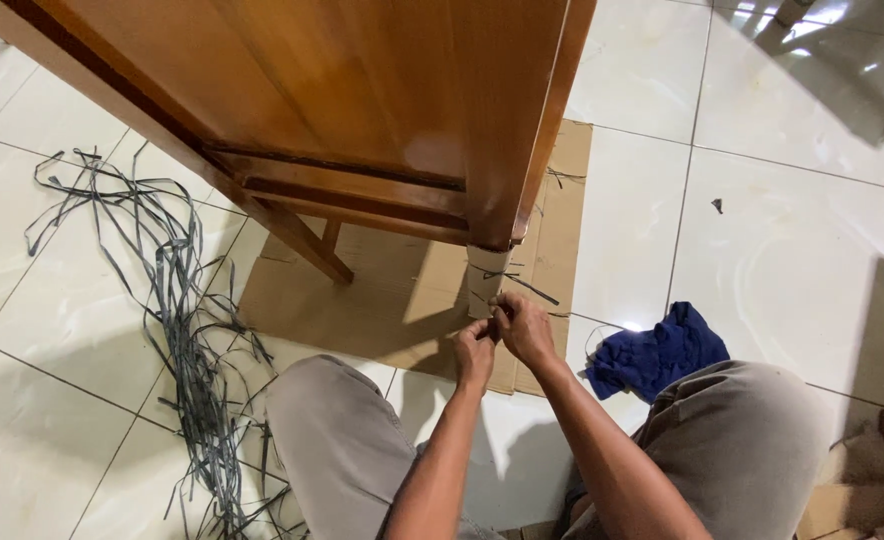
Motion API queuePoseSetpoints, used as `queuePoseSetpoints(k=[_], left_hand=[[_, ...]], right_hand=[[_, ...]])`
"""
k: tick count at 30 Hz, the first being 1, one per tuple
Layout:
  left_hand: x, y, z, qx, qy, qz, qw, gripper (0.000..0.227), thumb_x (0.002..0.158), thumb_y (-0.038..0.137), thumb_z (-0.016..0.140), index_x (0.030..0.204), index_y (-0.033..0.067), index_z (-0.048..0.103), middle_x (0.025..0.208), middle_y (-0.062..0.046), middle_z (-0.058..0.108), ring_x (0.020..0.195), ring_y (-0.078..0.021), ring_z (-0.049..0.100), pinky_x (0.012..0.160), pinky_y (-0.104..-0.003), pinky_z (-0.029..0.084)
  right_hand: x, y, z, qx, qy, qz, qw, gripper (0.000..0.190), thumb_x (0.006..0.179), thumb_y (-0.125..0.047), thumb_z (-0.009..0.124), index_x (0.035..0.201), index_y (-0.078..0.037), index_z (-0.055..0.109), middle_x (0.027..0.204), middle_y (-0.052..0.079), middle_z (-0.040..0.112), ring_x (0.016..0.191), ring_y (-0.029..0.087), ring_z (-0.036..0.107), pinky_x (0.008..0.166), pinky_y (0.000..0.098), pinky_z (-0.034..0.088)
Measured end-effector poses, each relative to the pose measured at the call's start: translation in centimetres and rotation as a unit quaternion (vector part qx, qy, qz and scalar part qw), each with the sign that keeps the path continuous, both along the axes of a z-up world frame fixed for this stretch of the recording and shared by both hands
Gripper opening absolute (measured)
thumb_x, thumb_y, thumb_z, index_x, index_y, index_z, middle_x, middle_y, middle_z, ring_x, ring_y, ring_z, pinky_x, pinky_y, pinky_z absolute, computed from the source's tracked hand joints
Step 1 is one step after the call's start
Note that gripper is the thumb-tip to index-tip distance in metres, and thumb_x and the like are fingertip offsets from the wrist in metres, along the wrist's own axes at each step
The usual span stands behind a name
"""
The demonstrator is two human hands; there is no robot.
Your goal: Wrapping wooden chair legs with cardboard and securing them with plastic ties
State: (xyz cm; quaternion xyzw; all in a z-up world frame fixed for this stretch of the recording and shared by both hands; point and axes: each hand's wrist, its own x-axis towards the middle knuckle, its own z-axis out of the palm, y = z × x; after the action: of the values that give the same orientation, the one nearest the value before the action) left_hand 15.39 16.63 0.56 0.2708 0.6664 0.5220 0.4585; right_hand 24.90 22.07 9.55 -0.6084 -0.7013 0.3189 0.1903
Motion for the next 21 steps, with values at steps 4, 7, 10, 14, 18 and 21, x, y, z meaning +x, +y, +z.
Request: queuePoseSetpoints(k=[4, 7, 10, 14, 18, 21], left_hand=[[-0.2, 1.1, -2.0, 0.012, -0.039, 0.033, 0.999, 0.021, 0.086, -0.003, 0.066, 0.097, 0.0061, 0.082, 0.086, -0.013, 0.077, 0.081, -0.0177, 0.069, 0.08, -0.034, 0.058], [-0.8, 1.1, 0.0, 0.029, -0.033, 0.052, 0.998, 0.02, 0.084, -0.003, 0.071, 0.1, 0.0051, 0.08, 0.083, -0.008, 0.071, 0.078, -0.0157, 0.061, 0.075, -0.034, 0.054], [-1.4, 1.0, 0.7, -0.007, 0.043, 0.054, 0.998, 0.016, 0.08, 0.01, 0.077, 0.096, 0.01, 0.078, 0.074, -0.001, 0.075, 0.069, -0.0129, 0.067, 0.069, -0.032, 0.055], [-1.3, 1.2, 1.2, -0.023, 0.091, 0.035, 0.995, 0.013, 0.081, 0.021, 0.076, 0.093, 0.0175, 0.081, 0.07, -0.001, 0.073, 0.068, -0.0152, 0.067, 0.065, -0.031, 0.053], [-0.9, 2.3, -1.5, -0.059, 0.113, 0.012, 0.992, 0.011, 0.084, 0.032, 0.076, 0.088, 0.0236, 0.081, 0.068, 0.003, 0.073, 0.068, -0.0124, 0.069, 0.065, -0.031, 0.054], [-0.4, 1.5, 2.2, -0.026, -0.022, 0.047, 0.998, 0.013, 0.085, 0.025, 0.074, 0.085, 0.0125, 0.078, 0.068, 0.0, 0.064, 0.07, -0.0123, 0.056, 0.066, -0.031, 0.049]], right_hand=[[0.5, -0.4, 0.3, 0.053, -0.011, 0.034, 0.998, 0.016, 0.088, -0.022, 0.068, 0.103, -0.022, 0.076, 0.088, 0.011, 0.074, 0.084, 0.04, 0.073, 0.077, 0.0501, 0.059], [0.8, -0.7, 0.0, 0.093, 0.005, 0.051, 0.994, 0.016, 0.092, -0.02, 0.066, 0.104, -0.022, 0.075, 0.084, 0.011, 0.067, 0.081, 0.041, 0.071, 0.073, 0.0504, 0.059], [1.1, -1.3, -0.4, 0.115, 0.002, 0.054, 0.992, 0.015, 0.093, -0.019, 0.065, 0.105, -0.021, 0.073, 0.082, 0.01, 0.063, 0.077, 0.04, 0.071, 0.069, 0.0508, 0.059], [1.2, -1.5, -1.5, 0.138, 0.001, 0.056, 0.989, 0.019, 0.092, -0.016, 0.064, 0.108, -0.023, 0.07, 0.082, 0.011, 0.059, 0.075, 0.041, 0.069, 0.067, 0.0516, 0.058], [1.0, -2.3, -1.5, 0.158, -0.003, 0.049, 0.986, 0.024, 0.091, -0.014, 0.063, 0.112, -0.024, 0.067, 0.082, 0.01, 0.055, 0.075, 0.04, 0.068, 0.068, 0.0519, 0.058], [0.9, -3.1, -0.4, 0.153, 0.009, 0.031, 0.988, 0.022, 0.091, -0.013, 0.06, 0.111, -0.023, 0.066, 0.082, 0.009, 0.053, 0.077, 0.042, 0.067, 0.067, 0.0515, 0.058]])
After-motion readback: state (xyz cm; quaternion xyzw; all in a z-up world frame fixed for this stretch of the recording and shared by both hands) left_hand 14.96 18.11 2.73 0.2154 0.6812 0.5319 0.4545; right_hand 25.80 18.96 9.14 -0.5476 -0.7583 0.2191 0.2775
